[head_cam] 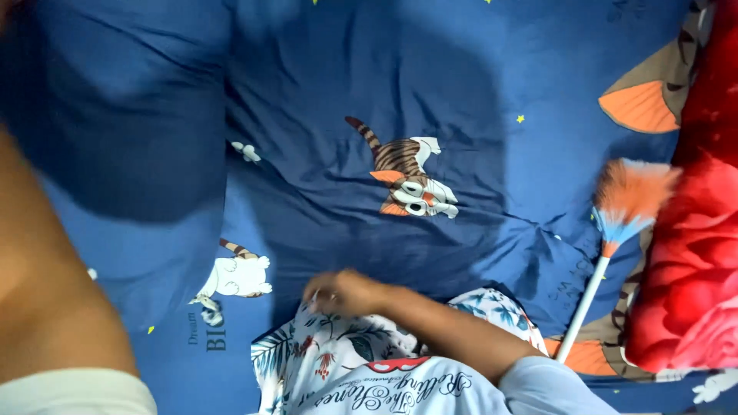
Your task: Dusting off a bed with a duster and smoothing the bedsheets.
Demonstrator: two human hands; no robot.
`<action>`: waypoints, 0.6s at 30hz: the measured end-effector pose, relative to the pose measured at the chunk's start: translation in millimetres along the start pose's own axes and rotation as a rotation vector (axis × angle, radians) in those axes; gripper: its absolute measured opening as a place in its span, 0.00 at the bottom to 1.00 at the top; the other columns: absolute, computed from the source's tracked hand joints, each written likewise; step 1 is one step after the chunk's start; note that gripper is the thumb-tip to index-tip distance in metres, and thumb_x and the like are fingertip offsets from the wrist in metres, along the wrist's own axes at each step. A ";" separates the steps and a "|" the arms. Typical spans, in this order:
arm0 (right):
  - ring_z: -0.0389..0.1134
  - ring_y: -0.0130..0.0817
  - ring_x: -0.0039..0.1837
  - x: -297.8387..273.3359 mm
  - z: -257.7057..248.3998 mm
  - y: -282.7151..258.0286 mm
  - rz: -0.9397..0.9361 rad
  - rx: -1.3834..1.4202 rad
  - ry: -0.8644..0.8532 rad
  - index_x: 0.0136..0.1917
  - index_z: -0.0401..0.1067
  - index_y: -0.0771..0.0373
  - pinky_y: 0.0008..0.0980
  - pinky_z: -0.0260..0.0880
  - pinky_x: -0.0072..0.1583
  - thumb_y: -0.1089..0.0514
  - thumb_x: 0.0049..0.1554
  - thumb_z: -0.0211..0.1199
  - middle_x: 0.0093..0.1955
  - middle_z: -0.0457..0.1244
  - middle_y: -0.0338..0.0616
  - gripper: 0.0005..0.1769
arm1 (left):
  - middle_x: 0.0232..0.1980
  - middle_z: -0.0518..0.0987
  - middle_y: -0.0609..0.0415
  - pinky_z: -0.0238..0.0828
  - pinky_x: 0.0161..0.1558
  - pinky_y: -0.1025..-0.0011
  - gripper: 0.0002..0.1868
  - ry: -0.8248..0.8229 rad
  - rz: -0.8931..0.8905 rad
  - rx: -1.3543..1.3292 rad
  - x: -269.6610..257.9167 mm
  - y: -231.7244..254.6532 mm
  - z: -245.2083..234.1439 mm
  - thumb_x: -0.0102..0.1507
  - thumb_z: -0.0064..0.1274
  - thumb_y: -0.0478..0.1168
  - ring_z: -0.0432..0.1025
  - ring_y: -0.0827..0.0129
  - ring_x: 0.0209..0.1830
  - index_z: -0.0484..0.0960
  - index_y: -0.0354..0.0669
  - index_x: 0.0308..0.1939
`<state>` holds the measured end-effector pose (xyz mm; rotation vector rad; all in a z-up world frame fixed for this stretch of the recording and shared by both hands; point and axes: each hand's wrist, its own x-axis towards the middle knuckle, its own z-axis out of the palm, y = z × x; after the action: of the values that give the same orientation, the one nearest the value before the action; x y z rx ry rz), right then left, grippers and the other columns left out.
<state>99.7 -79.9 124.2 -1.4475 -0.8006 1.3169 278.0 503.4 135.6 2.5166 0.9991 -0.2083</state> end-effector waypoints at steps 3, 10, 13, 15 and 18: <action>0.70 0.39 0.58 -33.3 -68.4 7.1 -0.022 -0.254 0.506 0.57 0.74 0.60 0.37 0.71 0.58 0.66 0.52 0.66 0.55 0.69 0.45 0.17 | 0.63 0.77 0.33 0.75 0.61 0.48 0.26 0.132 -0.104 0.135 37.2 24.6 69.7 0.75 0.45 0.48 0.76 0.42 0.60 0.71 0.33 0.70; 0.65 0.57 0.66 -128.6 -276.2 58.5 0.101 -0.935 1.387 0.67 0.71 0.63 0.42 0.71 0.61 0.77 0.50 0.58 0.70 0.58 0.61 0.31 | 0.81 0.60 0.39 0.58 0.73 0.53 0.29 0.395 0.890 0.178 -141.4 209.1 178.2 0.70 0.48 0.36 0.55 0.47 0.80 0.67 0.31 0.75; 0.65 0.57 0.64 -131.6 -301.4 57.7 0.152 -0.875 1.321 0.66 0.71 0.63 0.43 0.70 0.59 0.74 0.45 0.63 0.69 0.58 0.62 0.33 | 0.75 0.65 0.41 0.64 0.67 0.55 0.33 0.297 0.802 0.072 -162.4 220.6 204.0 0.59 0.59 0.33 0.59 0.48 0.73 0.73 0.37 0.69; 0.66 0.55 0.61 -131.0 -315.6 74.0 0.188 -0.897 1.310 0.60 0.72 0.62 0.44 0.70 0.57 0.72 0.48 0.65 0.63 0.60 0.57 0.25 | 0.67 0.71 0.42 0.67 0.64 0.56 0.25 0.318 0.750 0.047 -147.0 219.4 221.6 0.59 0.60 0.32 0.64 0.49 0.67 0.77 0.38 0.61; 0.68 0.53 0.55 -134.3 -325.4 91.9 0.270 -0.948 1.274 0.50 0.72 0.60 0.46 0.70 0.53 0.69 0.54 0.66 0.54 0.63 0.50 0.11 | 0.54 0.78 0.47 0.72 0.57 0.58 0.09 0.330 0.679 -0.020 -124.7 209.9 239.3 0.61 0.60 0.29 0.71 0.52 0.57 0.82 0.40 0.45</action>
<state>376.9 -306.0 57.6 -2.6994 -0.2958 -0.1248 334.3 184.8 25.3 2.7556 0.1957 0.4248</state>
